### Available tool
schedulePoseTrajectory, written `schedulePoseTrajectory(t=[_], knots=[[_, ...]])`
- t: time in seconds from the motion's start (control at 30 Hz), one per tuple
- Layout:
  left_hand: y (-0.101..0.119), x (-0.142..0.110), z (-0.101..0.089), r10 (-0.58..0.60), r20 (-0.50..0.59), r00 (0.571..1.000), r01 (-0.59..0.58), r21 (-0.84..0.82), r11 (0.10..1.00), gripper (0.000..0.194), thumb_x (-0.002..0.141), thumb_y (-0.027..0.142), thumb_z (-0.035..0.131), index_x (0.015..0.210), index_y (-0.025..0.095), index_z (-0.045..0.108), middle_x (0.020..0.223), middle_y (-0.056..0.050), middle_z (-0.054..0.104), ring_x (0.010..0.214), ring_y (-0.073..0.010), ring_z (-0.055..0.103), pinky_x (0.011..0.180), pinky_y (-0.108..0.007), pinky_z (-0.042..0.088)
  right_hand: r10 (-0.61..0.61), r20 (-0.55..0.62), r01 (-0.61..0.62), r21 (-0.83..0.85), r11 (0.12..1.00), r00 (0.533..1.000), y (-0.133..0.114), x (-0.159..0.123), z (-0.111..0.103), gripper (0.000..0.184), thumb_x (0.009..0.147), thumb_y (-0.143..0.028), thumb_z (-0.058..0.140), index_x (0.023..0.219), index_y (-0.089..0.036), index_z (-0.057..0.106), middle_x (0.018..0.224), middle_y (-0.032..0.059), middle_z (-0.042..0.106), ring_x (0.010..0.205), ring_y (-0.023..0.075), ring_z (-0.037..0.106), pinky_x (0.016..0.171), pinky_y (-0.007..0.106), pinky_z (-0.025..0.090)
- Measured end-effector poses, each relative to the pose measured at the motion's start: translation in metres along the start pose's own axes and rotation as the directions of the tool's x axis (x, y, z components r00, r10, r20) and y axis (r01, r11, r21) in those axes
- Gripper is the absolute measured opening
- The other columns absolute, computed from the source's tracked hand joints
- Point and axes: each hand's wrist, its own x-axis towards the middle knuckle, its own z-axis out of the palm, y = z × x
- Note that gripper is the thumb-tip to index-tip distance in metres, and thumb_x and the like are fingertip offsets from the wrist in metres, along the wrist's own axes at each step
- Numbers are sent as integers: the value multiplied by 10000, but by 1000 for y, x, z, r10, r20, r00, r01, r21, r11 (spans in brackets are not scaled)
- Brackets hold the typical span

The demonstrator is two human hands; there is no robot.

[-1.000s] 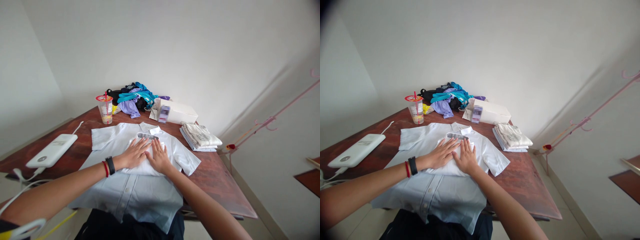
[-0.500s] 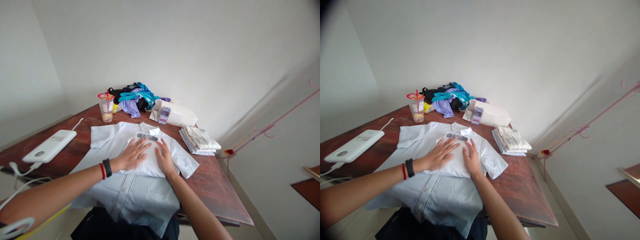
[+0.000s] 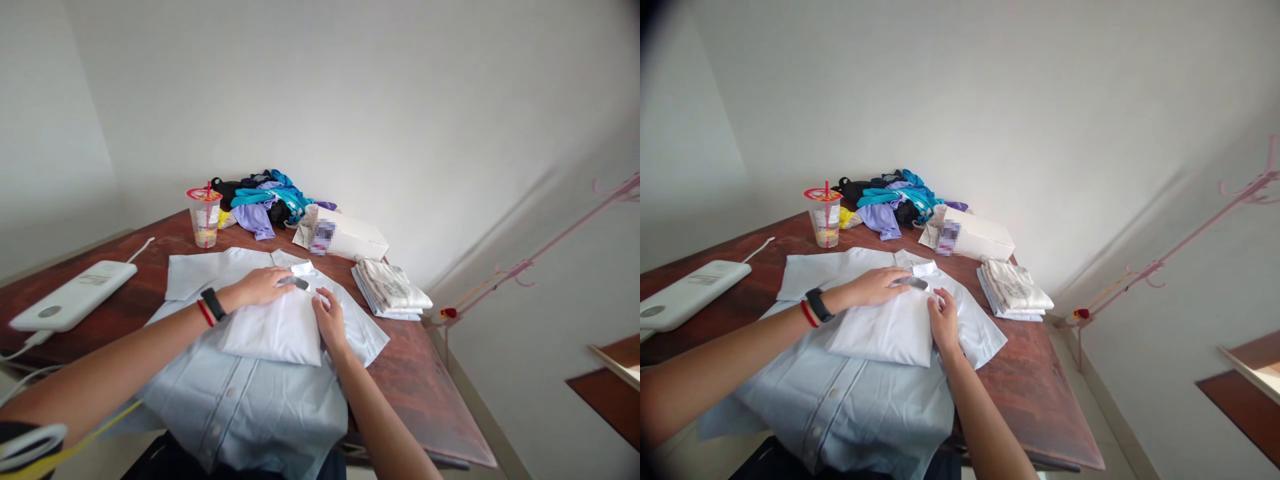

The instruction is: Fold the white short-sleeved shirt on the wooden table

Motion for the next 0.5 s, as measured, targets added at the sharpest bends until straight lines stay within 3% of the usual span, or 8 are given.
schedulePoseTrajectory(t=[0.17, 0.27, 0.4, 0.5], knots=[[-24, 22, 9, -79, -28, 996, 77, -52, 996, 679, 961, 607, 576, 1466, 152, 567, 1499, -118, 603, 1388, -303, 557, 1184, -410, 393, 79, -26, -70, 251, 966, 997, 1, 1, -2, 529, 883, -561, 658, 1264, -196, 689, 1223, 154, 721, 1067, 317, 723, 858, 421, 612], [-39, 23, 18, -134, -9, 991, 133, -90, 987, 696, 942, 638, 576, 1480, 198, 544, 1501, -118, 600, 1376, -309, 573, 1164, -424, 428, 139, -50, -108, 399, 911, 989, 1, 1, -2, 500, 791, -526, 769, 1178, -213, 721, 1202, 137, 731, 1025, 312, 733, 826, 404, 616], [-49, 18, 22, -149, -37, 988, 144, -117, 983, 784, 945, 617, 566, 1574, 183, 394, 1605, -149, 472, 1461, -307, 481, 1198, -428, 392, 148, -45, -113, 438, 892, 988, -2, 0, -2, 479, 763, -502, 797, 1149, -225, 733, 1153, 121, 749, 1024, 315, 730, 808, 396, 615], [-50, 16, 20, -170, -47, 984, 164, -117, 980, 783, 954, 597, 554, 1582, 171, 362, 1582, -168, 489, 1441, -318, 501, 1187, -439, 400, 156, -29, -128, 436, 891, 987, -5, -1, -4, 474, 765, -499, 793, 1153, -234, 732, 1130, 117, 759, 1041, 325, 725, 806, 398, 612]])
